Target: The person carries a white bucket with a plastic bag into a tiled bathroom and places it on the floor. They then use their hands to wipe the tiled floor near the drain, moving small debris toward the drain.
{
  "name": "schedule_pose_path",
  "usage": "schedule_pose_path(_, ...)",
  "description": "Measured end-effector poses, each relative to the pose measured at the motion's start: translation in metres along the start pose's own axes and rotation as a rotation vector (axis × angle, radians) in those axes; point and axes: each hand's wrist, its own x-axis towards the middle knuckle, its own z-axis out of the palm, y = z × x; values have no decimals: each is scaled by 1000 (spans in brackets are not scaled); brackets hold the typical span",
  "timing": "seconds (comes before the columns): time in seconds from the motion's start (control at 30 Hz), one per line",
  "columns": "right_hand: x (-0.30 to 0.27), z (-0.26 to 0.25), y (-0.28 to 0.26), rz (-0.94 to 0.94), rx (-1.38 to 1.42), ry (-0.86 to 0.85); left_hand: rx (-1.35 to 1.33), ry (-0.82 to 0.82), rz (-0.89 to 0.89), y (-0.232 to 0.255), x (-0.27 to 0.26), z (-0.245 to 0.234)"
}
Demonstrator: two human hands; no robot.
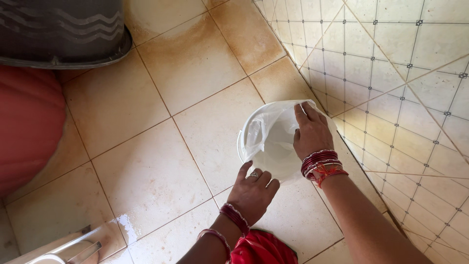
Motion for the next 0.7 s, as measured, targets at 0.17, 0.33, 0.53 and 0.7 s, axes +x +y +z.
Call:
schedule_pose_path(0.17,-3,-5,-2,-1,29,-14,-92,137,-87,-6,1,-3)
schedule_pose_path(0.33,-4,-6,-22,-72,157,80,-146,368,-615,-15,44,-6)
schedule_pose_path(0.53,22,-1,-58,-218,257,61,-96,215,-814,-36,87,-28)
schedule_pose_path(0.7,40,1,-65,-139,222,-72,-80,133,-785,-39,76,-33)
